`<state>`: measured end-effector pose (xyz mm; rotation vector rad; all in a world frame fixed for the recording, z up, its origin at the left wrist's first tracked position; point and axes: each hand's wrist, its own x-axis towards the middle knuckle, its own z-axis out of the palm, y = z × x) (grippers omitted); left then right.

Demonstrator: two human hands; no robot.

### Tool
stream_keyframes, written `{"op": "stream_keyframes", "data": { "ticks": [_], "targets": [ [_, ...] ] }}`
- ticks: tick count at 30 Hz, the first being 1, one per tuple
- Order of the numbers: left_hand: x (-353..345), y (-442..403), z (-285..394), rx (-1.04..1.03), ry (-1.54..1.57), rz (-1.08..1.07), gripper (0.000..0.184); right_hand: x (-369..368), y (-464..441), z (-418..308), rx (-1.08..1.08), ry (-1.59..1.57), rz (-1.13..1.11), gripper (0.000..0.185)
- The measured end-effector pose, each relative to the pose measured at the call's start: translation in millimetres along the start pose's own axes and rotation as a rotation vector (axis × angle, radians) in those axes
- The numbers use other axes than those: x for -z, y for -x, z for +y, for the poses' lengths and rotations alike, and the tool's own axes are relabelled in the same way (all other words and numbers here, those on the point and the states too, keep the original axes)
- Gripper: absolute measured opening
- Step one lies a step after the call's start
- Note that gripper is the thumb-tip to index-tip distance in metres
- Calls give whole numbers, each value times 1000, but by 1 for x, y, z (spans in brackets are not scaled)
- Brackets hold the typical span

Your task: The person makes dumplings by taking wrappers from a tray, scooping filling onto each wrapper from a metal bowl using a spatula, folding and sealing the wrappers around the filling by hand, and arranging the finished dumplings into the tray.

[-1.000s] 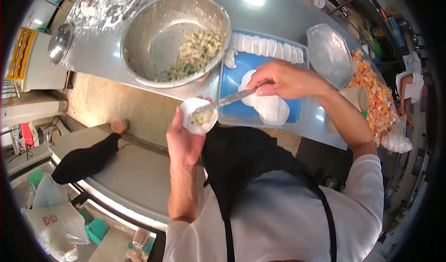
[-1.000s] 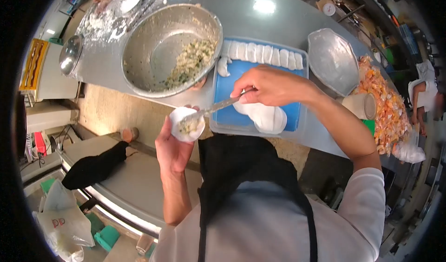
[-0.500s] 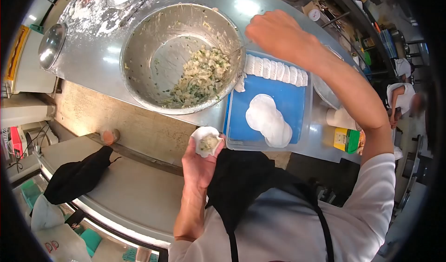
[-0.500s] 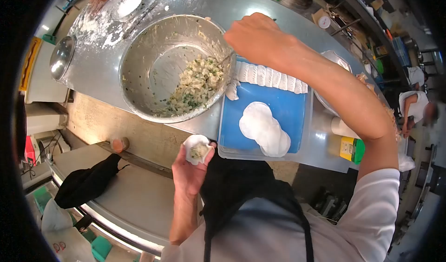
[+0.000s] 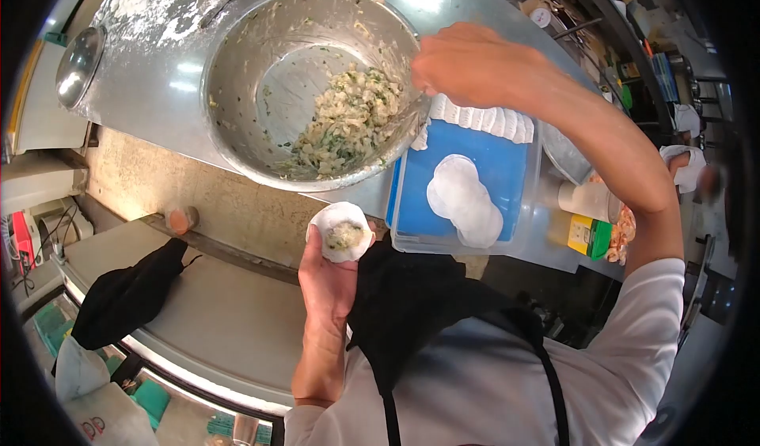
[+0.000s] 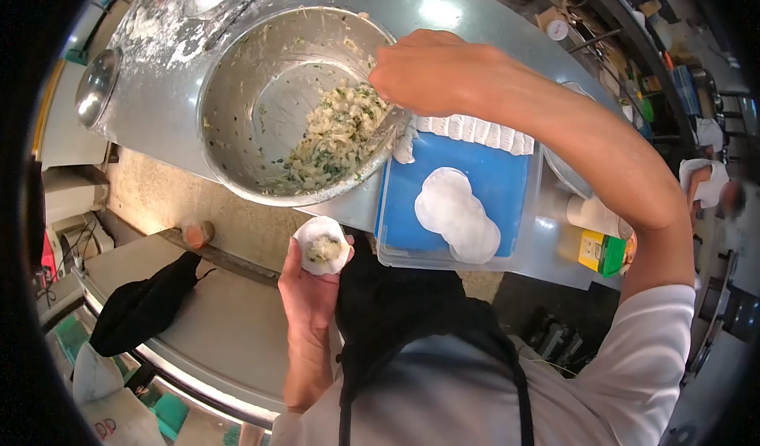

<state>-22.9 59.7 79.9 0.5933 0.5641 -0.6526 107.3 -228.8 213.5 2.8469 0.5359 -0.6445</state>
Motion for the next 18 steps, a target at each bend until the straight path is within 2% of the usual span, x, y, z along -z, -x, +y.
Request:
{"op": "stream_keyframes", "data": {
  "ticks": [2,4,10,13,15,16,18],
  "targets": [
    [-3,-2,-2,-51,41,143,49,-5,6,7,94,-108,21,8],
    [-1,-2,1,-72,43,122,47,-5,8,17,147,-257,-12,12],
    [-9,3,12,-130,66,29,47,-5,26,16,-20,-766,-293,14],
    [-15,11,14,-89,74,-59,49,-11,57,3,-57,-1025,-219,19],
    [-16,16,13,-29,75,-155,51,-30,68,-11,180,-982,-47,22],
    [-20,19,12,-23,91,-137,51,-39,74,-17,293,-952,48,24],
    [-32,25,9,-10,117,-110,51,-50,82,-29,219,-976,27,21]
  ]
}}
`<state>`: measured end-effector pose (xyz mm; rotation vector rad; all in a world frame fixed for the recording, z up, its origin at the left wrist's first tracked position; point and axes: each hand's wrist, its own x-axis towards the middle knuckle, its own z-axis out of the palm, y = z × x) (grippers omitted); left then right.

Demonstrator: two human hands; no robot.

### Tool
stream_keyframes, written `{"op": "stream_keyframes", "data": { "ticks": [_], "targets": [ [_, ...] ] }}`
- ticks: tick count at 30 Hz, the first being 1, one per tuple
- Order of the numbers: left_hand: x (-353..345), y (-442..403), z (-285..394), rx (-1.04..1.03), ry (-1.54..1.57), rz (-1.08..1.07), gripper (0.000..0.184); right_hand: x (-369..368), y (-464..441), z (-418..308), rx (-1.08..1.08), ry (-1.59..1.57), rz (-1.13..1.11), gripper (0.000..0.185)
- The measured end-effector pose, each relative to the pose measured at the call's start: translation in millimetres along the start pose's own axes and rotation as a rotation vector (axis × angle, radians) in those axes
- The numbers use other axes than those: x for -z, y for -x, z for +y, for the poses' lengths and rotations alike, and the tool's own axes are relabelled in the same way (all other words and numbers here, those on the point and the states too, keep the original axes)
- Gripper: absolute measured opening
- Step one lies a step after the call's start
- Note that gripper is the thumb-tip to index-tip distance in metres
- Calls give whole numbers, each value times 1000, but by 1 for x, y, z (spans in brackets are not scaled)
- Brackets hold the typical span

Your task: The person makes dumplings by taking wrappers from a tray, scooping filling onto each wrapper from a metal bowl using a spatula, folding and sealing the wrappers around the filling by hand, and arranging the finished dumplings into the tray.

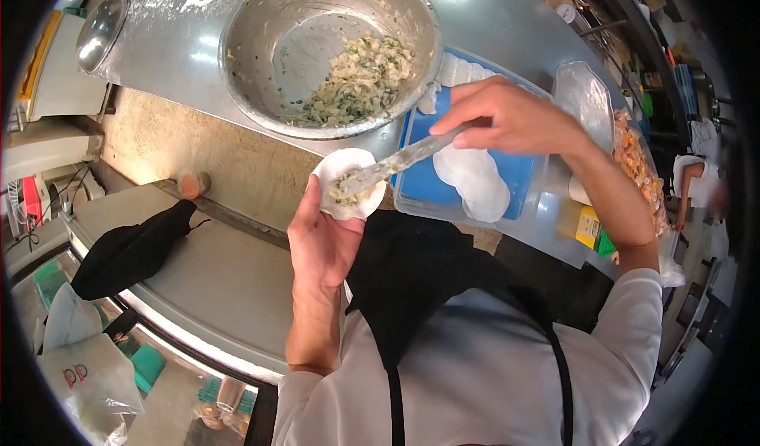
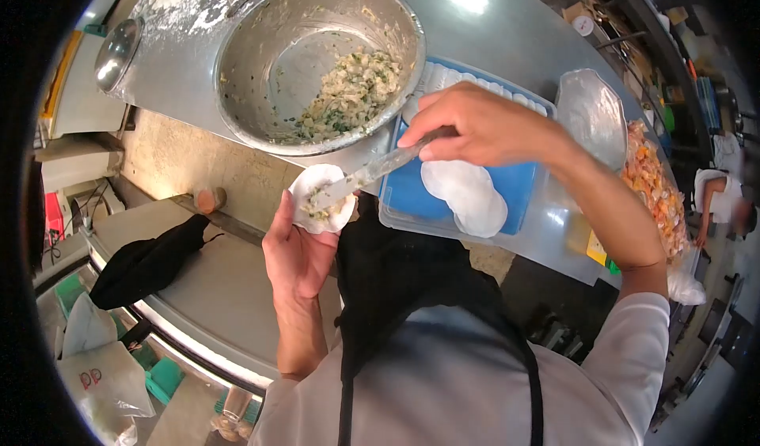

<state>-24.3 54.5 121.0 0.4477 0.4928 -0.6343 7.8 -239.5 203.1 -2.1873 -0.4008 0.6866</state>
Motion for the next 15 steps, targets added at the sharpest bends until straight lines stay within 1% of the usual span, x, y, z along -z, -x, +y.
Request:
{"op": "stream_keyframes", "data": {
  "ticks": [2,3,6,7,9,10,11,12,15],
  "targets": [
    [-2,4,-4,-19,-18,-5,51,-16,7,11,-28,16,14,21],
    [-2,5,-6,-28,-27,-7,51,-21,10,16,28,11,84,22],
    [9,3,-11,-12,-121,-5,47,-7,30,16,74,91,123,22],
    [7,3,-12,11,-136,-23,48,-3,35,9,34,77,136,22],
    [1,5,-17,63,-167,-66,49,-8,37,4,26,20,124,22],
    [-2,5,-19,54,-176,-70,50,-11,38,3,22,-6,121,22],
    [-4,5,-22,44,-185,-74,50,-15,38,8,-25,66,97,23],
    [-6,6,-24,33,-194,-77,51,-13,41,10,-3,108,131,23],
    [1,0,-14,114,-239,-198,51,0,51,17,99,220,243,21]
  ]
}}
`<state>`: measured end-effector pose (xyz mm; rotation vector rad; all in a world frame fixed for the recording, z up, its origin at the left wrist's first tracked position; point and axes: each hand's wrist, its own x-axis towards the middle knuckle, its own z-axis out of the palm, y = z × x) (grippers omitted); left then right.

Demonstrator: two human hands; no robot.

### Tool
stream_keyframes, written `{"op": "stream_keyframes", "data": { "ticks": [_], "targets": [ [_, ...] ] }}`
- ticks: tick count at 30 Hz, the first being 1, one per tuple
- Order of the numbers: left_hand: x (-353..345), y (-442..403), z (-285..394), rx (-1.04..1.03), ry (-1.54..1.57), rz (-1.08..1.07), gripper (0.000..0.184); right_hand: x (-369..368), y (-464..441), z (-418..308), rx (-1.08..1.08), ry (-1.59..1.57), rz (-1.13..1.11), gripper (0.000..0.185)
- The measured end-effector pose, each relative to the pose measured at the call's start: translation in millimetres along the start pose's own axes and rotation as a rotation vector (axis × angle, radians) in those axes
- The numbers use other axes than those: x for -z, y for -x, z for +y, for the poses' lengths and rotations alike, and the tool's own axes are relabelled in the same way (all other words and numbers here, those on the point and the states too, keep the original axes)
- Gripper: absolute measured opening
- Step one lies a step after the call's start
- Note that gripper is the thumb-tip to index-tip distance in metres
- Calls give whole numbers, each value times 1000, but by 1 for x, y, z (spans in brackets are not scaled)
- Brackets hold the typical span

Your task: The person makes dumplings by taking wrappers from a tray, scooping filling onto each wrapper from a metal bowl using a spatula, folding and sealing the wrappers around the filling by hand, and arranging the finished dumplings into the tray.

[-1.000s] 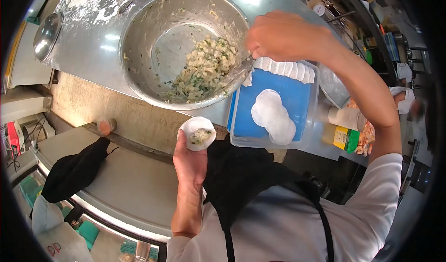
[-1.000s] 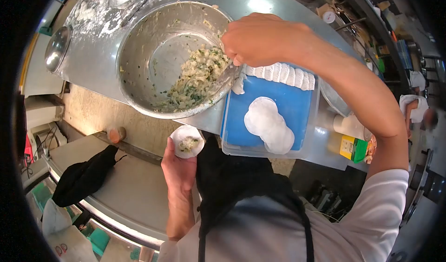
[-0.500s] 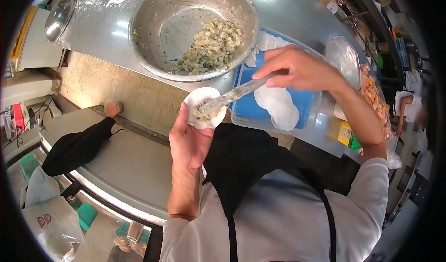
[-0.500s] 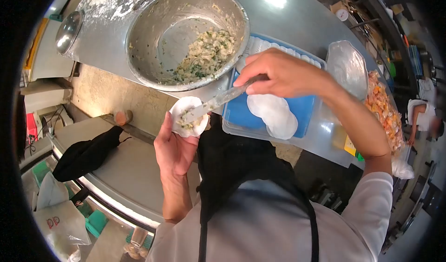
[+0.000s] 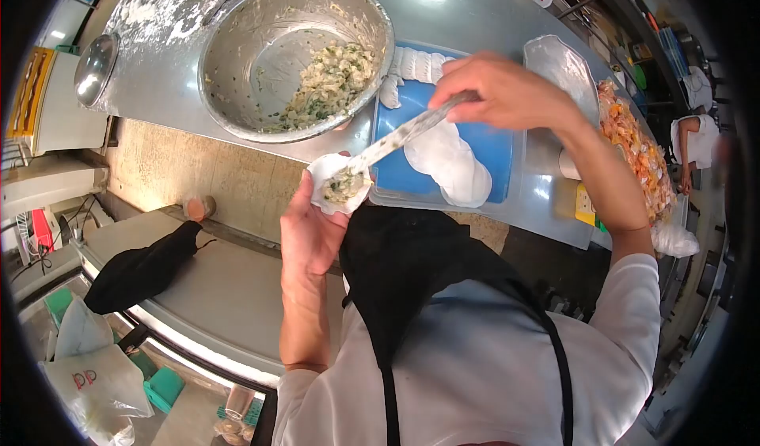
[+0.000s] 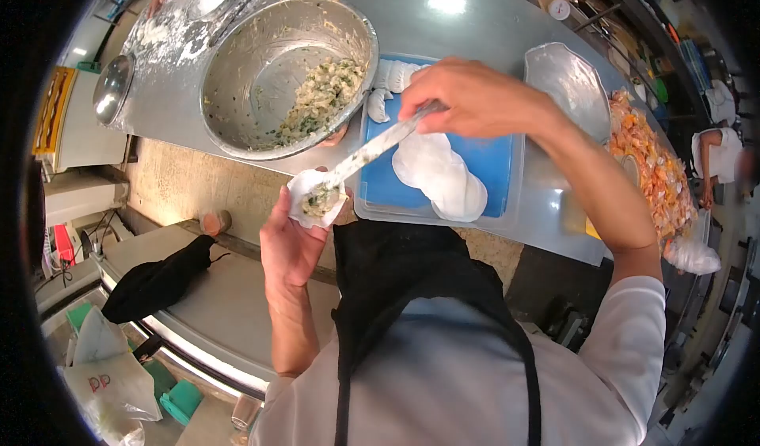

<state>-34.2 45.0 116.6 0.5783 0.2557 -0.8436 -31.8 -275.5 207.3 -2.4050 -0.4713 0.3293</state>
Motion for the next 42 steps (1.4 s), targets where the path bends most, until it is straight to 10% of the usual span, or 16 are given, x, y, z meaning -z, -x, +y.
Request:
{"op": "stream_keyframes", "data": {
  "ticks": [42],
  "targets": [
    [-2,7,-9,-33,-132,127,49,-19,23,-17,-545,-426,-404,25]
  ]
}}
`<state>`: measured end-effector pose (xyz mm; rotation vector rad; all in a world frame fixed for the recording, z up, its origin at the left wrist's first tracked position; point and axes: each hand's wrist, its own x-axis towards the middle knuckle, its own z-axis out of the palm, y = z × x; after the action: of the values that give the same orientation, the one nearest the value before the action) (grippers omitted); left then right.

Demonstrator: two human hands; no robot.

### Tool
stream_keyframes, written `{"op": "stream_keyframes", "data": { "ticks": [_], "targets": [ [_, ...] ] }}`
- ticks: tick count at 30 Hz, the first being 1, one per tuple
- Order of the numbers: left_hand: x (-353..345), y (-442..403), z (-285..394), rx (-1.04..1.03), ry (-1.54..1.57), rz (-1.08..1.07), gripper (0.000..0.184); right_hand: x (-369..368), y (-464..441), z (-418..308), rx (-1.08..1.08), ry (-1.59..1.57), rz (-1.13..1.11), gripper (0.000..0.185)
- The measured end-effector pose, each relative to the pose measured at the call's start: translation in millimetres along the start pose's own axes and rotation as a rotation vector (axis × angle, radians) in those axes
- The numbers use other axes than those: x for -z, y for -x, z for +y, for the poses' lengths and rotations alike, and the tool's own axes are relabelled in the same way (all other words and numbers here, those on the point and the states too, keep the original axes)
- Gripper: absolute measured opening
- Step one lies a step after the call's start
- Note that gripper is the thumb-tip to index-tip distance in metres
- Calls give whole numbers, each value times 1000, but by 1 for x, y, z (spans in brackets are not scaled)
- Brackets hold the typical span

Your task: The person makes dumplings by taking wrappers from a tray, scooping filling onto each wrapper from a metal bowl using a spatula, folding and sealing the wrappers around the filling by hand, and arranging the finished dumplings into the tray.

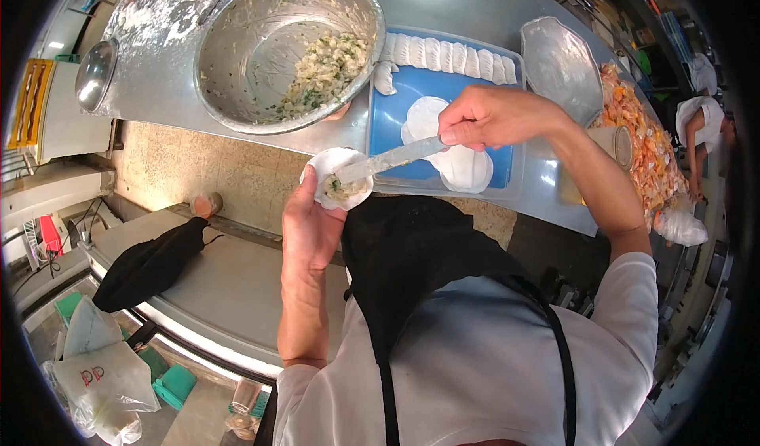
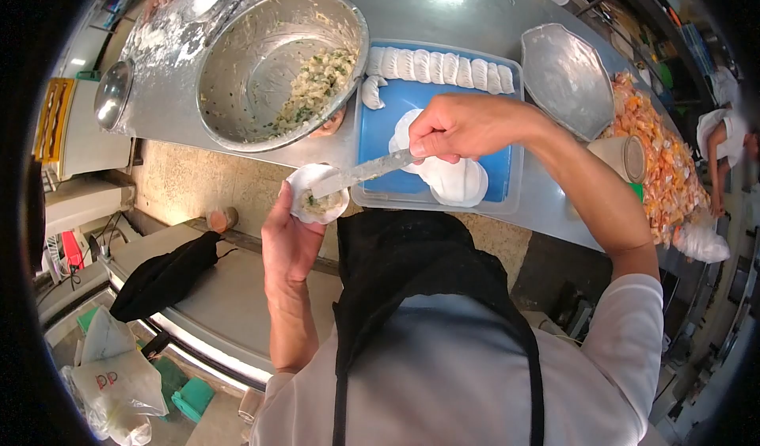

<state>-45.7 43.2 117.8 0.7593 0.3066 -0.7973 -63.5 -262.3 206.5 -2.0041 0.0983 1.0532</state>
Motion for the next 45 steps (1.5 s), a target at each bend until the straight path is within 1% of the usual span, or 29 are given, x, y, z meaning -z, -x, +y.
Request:
{"op": "stream_keyframes", "data": {
  "ticks": [3,6,9,12,15,18,21,24,27,30,33,34,36,37,38,41,42,44,45],
  "targets": [
    [-6,0,-2,2,40,-7,51,-2,-9,22,242,125,104,18],
    [-2,-2,0,105,120,-54,53,-9,-13,26,603,241,336,16],
    [4,-4,3,170,159,-120,54,1,3,10,466,312,344,17],
    [2,-6,5,215,138,-192,55,2,-5,12,497,432,405,18],
    [1,-7,3,169,125,-124,54,6,-4,6,533,450,423,19],
    [0,-7,5,184,157,-100,54,-1,-9,-3,548,455,364,18],
    [5,-9,5,122,76,-128,54,7,-15,-3,568,483,430,20],
    [3,-8,1,77,71,-3,54,5,-10,-25,474,373,296,21],
    [-4,-5,1,13,90,11,55,2,-25,-21,500,454,290,17],
    [10,-5,4,-100,64,76,51,23,-25,-27,482,441,298,15],
    [23,-3,12,-148,58,30,51,32,-45,-37,393,834,782,14],
    [15,-3,10,-192,132,102,50,37,-60,-43,254,1022,760,16],
    [15,-9,4,-194,145,97,50,33,-89,-69,-5,1028,553,15],
    [14,-13,4,-202,149,91,49,28,-113,-67,17,1039,554,15],
    [6,-12,5,-202,204,142,49,21,-135,-59,41,1050,553,16],
    [-4,-8,5,-253,245,176,49,8,-153,-48,67,1094,695,14],
    [-7,-8,6,-273,253,205,48,5,-146,-47,263,1040,808,11],
    [-4,-8,7,-246,240,111,47,-7,-125,-39,647,896,1012,7],
    [-3,-8,5,-231,238,66,47,-21,-117,-35,750,715,970,6]
  ]
}}
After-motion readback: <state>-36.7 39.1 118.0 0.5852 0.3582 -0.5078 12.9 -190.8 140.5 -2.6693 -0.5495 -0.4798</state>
